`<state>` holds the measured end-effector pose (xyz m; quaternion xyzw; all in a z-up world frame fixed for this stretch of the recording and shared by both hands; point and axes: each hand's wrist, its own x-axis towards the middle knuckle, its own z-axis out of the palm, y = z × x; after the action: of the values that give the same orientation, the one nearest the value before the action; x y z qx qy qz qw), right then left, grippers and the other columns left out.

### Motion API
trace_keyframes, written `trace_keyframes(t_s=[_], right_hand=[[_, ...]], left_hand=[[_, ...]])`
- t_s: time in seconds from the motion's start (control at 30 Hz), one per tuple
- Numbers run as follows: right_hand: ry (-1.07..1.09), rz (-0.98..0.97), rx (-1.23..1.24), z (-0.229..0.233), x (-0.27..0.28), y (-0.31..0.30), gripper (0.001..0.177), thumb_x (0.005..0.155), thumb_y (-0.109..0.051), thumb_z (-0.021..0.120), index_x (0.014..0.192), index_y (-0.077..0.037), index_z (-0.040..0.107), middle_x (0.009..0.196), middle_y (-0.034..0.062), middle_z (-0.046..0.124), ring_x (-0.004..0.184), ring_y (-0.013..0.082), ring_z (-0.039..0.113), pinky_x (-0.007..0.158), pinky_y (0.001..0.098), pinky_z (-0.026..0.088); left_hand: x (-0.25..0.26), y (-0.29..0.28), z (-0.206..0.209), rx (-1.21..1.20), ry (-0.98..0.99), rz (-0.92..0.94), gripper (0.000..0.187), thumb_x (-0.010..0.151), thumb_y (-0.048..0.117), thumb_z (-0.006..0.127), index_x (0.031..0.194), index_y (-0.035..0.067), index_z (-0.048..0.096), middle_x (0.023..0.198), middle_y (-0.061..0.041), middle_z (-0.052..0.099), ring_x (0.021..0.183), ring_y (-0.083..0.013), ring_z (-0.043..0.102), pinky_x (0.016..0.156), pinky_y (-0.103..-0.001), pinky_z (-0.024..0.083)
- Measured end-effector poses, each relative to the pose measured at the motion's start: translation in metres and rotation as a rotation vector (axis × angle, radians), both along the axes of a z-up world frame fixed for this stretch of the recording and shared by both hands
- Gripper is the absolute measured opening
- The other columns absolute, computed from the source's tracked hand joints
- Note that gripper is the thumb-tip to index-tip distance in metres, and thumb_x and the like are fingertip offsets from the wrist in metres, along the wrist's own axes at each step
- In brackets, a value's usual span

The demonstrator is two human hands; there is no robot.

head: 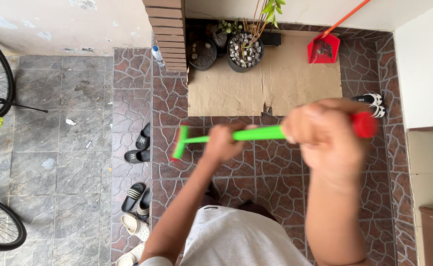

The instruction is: The person sweeps a tiled entryway and porch area using a broom, moving around motorcycles and a shoe rack.

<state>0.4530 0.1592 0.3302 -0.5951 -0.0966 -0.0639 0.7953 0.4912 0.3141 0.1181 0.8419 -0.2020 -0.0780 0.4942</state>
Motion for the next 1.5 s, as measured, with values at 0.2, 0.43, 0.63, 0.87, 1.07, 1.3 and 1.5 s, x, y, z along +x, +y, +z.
trace_keyframes(t_s=[0.2, 0.43, 0.63, 0.87, 1.07, 1.3, 1.5], right_hand=[[0.102, -0.118, -0.231, 0.023, -0.020, 0.008, 0.026, 0.094, -0.005, 0.059, 0.069, 0.000, 0.057, 0.057, 0.0029, 0.047, 0.049, 0.0115, 0.038, 0.050, 0.0322, 0.032], [0.138, 0.021, -0.426, -0.026, -0.035, -0.013, 0.020, 0.086, -0.005, 0.064, 0.068, 0.003, 0.063, 0.055, 0.0031, 0.052, 0.049, 0.0079, 0.042, 0.046, 0.0290, 0.032], [0.039, 0.233, -0.083, -0.079, -0.047, -0.032, 0.037, 0.092, -0.003, 0.058, 0.059, -0.007, 0.041, 0.055, 0.0018, 0.045, 0.052, 0.0118, 0.040, 0.055, 0.0328, 0.038], [0.102, 0.123, -0.100, -0.108, -0.079, -0.050, 0.042, 0.099, 0.001, 0.051, 0.059, -0.006, 0.043, 0.054, 0.0001, 0.040, 0.053, 0.0128, 0.036, 0.061, 0.0356, 0.039], [0.059, 0.015, -0.094, -0.039, -0.161, -0.115, 0.029, 0.092, 0.005, 0.050, 0.063, 0.001, 0.051, 0.054, 0.0014, 0.041, 0.050, 0.0132, 0.038, 0.057, 0.0357, 0.039], [0.042, -0.006, -0.326, 0.017, -0.234, -0.158, 0.021, 0.083, 0.004, 0.050, 0.062, 0.008, 0.054, 0.049, 0.0026, 0.040, 0.044, 0.0113, 0.035, 0.049, 0.0329, 0.035], [-0.020, 0.072, -0.168, 0.000, -0.278, -0.186, 0.040, 0.090, 0.003, 0.054, 0.056, -0.005, 0.035, 0.053, 0.0041, 0.040, 0.042, 0.0113, 0.034, 0.047, 0.0313, 0.033]], left_hand=[[-0.024, -0.066, -0.018, -0.280, 0.102, -0.172, 0.021, 0.078, 0.017, 0.071, 0.097, 0.010, 0.077, 0.080, -0.015, 0.074, 0.070, -0.0293, 0.074, 0.068, -0.039, 0.059], [-0.045, -0.075, -0.064, -0.205, 0.141, -0.112, 0.020, 0.076, 0.020, 0.071, 0.087, 0.004, 0.075, 0.078, -0.019, 0.073, 0.072, -0.0317, 0.074, 0.068, -0.042, 0.057], [-0.050, -0.028, -0.072, 0.013, 0.147, 0.037, 0.028, 0.091, 0.036, 0.069, 0.086, 0.010, 0.079, 0.068, -0.019, 0.070, 0.058, -0.0343, 0.069, 0.062, -0.044, 0.055], [-0.071, -0.027, -0.087, 0.081, -0.001, 0.202, 0.041, 0.099, 0.042, 0.064, 0.081, 0.008, 0.079, 0.065, -0.021, 0.067, 0.056, -0.0386, 0.065, 0.057, -0.046, 0.054], [-0.137, -0.101, -0.026, -0.003, -0.052, 0.176, 0.042, 0.098, 0.044, 0.065, 0.081, 0.008, 0.078, 0.070, -0.019, 0.068, 0.061, -0.0396, 0.065, 0.056, -0.046, 0.051], [-0.217, -0.203, 0.006, -0.193, 0.092, -0.001, 0.037, 0.097, 0.040, 0.064, 0.086, 0.007, 0.077, 0.070, -0.020, 0.067, 0.062, -0.0398, 0.064, 0.057, -0.045, 0.051], [-0.273, -0.236, -0.017, -0.177, 0.094, -0.045, 0.028, 0.097, 0.034, 0.069, 0.094, 0.009, 0.081, 0.076, -0.022, 0.067, 0.070, -0.0410, 0.065, 0.062, -0.045, 0.052]])
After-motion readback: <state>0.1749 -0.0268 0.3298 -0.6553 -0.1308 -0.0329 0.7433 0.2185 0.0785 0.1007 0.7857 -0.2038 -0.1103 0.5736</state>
